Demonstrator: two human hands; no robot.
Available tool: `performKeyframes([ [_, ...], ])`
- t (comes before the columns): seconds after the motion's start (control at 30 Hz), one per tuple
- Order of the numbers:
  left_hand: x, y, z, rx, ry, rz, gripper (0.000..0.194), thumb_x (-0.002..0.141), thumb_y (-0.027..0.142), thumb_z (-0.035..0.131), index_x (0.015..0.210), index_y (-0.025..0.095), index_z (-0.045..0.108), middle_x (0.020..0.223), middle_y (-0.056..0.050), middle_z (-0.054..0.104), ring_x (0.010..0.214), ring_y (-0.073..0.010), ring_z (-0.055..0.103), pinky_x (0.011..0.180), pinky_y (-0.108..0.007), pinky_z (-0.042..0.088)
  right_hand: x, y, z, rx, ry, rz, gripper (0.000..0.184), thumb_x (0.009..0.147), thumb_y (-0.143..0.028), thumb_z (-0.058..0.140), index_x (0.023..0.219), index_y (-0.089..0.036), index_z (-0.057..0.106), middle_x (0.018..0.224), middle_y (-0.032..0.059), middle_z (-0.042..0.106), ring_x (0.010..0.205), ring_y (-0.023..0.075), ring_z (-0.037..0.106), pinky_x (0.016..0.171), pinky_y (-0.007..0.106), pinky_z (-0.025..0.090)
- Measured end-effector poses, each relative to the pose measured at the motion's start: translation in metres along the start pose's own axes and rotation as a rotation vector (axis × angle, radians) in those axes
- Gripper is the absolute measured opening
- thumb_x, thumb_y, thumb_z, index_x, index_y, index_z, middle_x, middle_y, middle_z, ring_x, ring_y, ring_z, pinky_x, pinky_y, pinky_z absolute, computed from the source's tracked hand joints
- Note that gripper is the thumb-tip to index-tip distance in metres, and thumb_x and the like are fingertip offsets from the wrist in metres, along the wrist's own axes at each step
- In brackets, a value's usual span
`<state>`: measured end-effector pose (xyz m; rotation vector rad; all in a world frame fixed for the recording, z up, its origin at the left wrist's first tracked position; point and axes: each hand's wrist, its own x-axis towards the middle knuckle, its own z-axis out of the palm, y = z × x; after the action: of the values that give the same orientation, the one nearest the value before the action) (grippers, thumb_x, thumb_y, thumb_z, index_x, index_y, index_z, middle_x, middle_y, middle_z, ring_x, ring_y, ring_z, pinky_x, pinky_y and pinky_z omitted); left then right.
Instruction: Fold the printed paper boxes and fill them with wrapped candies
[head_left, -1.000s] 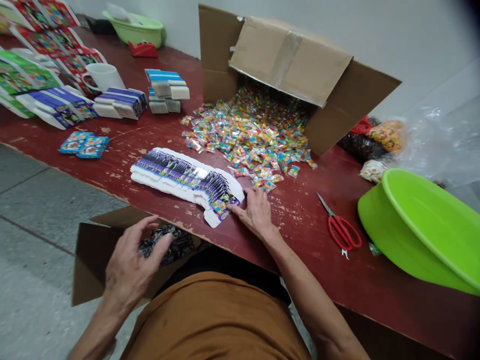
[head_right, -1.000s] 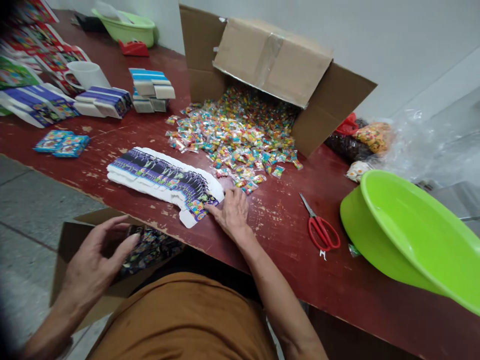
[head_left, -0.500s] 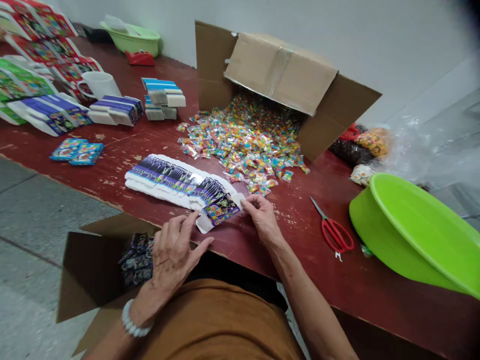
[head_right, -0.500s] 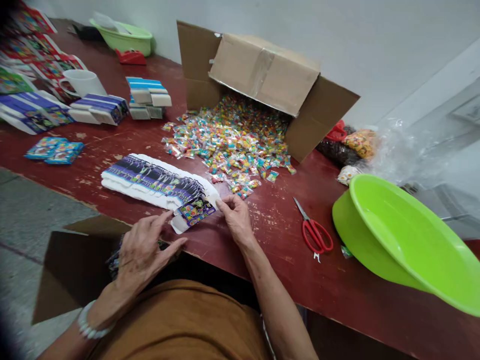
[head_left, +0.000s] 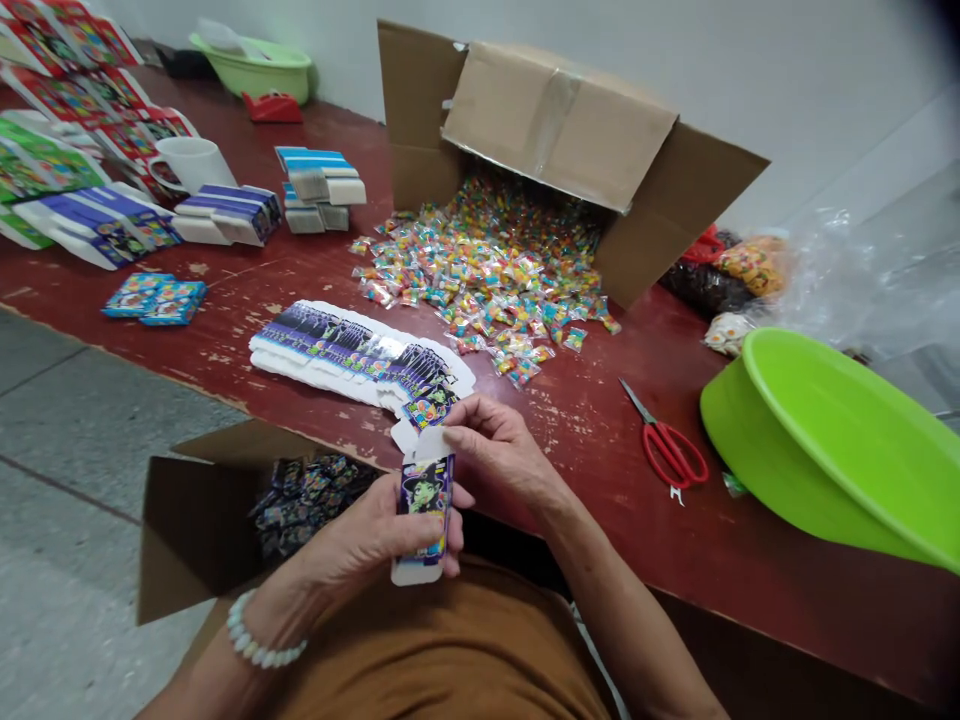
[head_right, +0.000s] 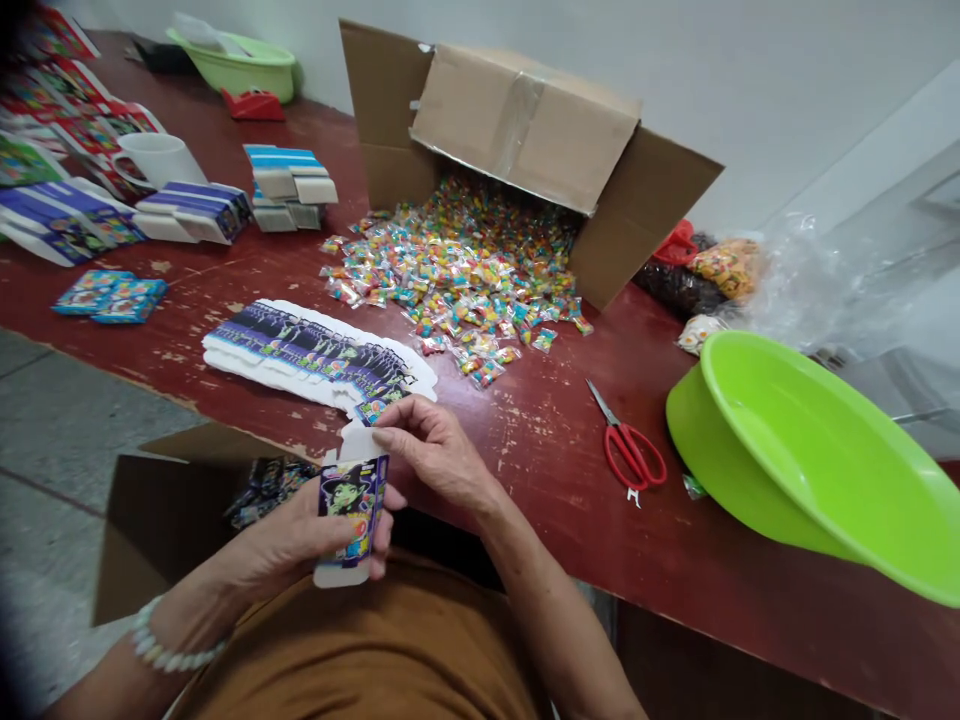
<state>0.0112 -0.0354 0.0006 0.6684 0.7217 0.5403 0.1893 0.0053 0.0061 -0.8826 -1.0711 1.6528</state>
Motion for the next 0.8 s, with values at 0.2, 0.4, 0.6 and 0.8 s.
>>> performKeyframes([
  [0.2,0.006,0.004,0.003,0.066,0.246,0.078,0.043,0.066,0.043,0.088,0.090,0.014,0.068,0.066,-0.005,0.074,0.050,-0.0153,0.067,0.050,-0.024,0.053,-0.005,0.003,-0.003,0.017,-0.046,0.039,0.039,0.078,-0.038,0.080,0.111,-0.024,0.064,0.096,0.0002,0.067,0.079,0.0120,0.062,0.071,0.024,0.051],
  [0.4,0.018,0.000,-0.003,0.259,0.346,0.283,0.036,0.074,0.042,0.081,0.094,0.015,0.068,0.081,-0.004,0.075,0.074,-0.0191,0.071,0.069,-0.027,0.058,-0.012,0.015,0.003,-0.185,0.038,0.063,0.025,0.080,-0.041,0.073,0.082,-0.017,0.065,0.067,-0.0028,0.061,0.054,0.0093,0.054,0.055,0.023,0.046],
  [0.6,0.020,-0.017,-0.003,0.339,0.617,0.625,0.069,0.074,0.035,0.081,0.131,0.025,0.043,0.097,-0.003,0.076,0.085,-0.0208,0.076,0.076,-0.032,0.061,-0.011,0.017,0.007,-0.190,0.290,-0.042,0.030,0.075,-0.031,0.076,0.099,-0.020,0.062,0.077,-0.0017,0.067,0.064,0.0111,0.058,0.061,0.023,0.049],
  [0.8,0.014,-0.022,-0.009,0.650,0.638,0.661,0.056,0.084,0.033,0.070,0.136,0.025,0.051,0.101,-0.004,0.074,0.077,-0.0171,0.073,0.069,-0.026,0.060,-0.013,0.029,0.011,-0.095,0.283,-0.161,0.024,0.077,-0.030,0.076,0.096,-0.023,0.062,0.074,-0.0041,0.063,0.065,0.0101,0.056,0.061,0.021,0.047],
])
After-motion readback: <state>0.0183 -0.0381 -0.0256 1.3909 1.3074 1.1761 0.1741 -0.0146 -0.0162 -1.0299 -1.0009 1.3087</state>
